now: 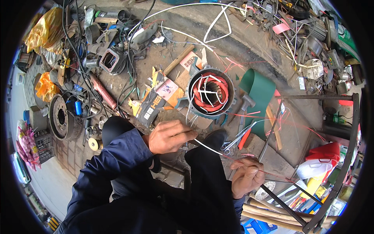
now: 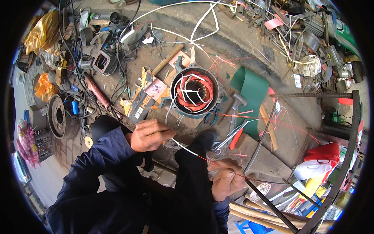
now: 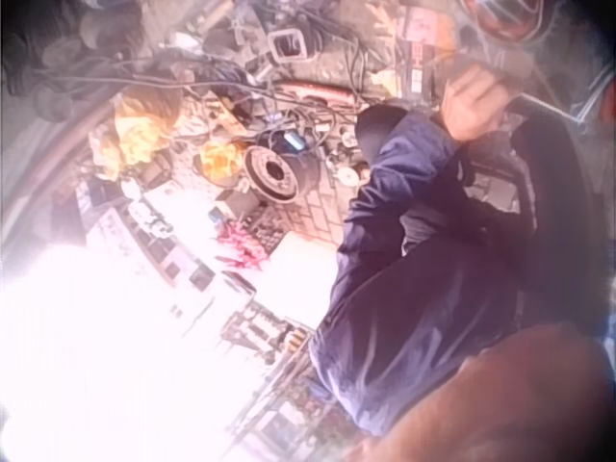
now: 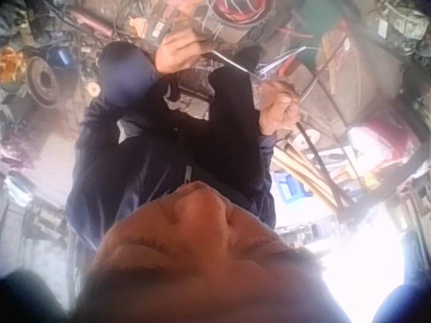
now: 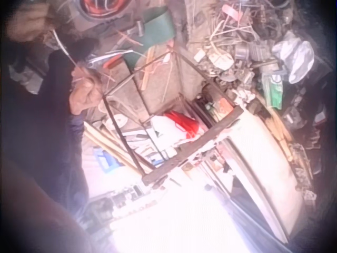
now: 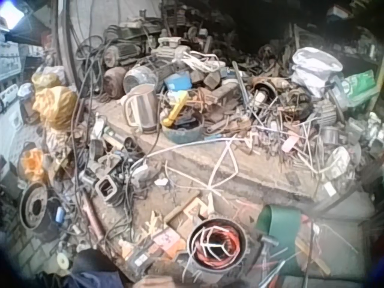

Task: The person sits on a low stool and repeatedly strips the ends of white and red wires, then winds them into a cylindrical container. The person uses a pair of scissors to cut the wires and continues the process throughout the clip.

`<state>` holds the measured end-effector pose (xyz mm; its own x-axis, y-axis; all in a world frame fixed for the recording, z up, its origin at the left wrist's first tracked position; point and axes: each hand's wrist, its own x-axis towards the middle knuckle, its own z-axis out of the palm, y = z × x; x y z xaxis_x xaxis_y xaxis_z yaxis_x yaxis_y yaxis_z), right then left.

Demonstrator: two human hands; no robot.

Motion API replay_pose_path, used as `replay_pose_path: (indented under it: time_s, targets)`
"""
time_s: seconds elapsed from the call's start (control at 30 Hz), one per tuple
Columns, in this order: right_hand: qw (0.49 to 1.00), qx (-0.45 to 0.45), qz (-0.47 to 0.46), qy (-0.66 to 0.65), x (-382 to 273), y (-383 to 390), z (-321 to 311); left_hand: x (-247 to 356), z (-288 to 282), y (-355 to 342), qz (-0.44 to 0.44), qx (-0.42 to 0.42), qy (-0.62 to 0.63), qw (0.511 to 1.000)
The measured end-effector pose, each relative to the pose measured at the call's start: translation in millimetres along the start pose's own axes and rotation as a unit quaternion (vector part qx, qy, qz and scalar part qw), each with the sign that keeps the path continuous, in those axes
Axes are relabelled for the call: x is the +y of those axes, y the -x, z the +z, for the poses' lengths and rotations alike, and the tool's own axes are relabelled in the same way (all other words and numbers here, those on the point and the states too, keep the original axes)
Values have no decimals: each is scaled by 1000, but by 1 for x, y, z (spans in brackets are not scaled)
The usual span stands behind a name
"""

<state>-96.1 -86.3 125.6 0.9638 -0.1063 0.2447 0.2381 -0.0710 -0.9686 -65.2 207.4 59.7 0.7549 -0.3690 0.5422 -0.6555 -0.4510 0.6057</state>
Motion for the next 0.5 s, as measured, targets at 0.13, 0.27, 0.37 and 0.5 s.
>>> replay_pose_path:
  time_s: [0.13,0.27,0.37,0.5]
  targets:
    - [998,-53,-31,21,-12,-2,0,2,0,6,3,4,-9,1000]
    - [990,-122,-60,30,-18,-8,0,1,0,9,4,33,-5,999]
    - [989,-128,-70,22,-18,-9,1,2,-2,10,0,29,-10,1000]
    - [989,-128,-73,18,-17,-8,1,4,-5,10,0,27,-3,1000]
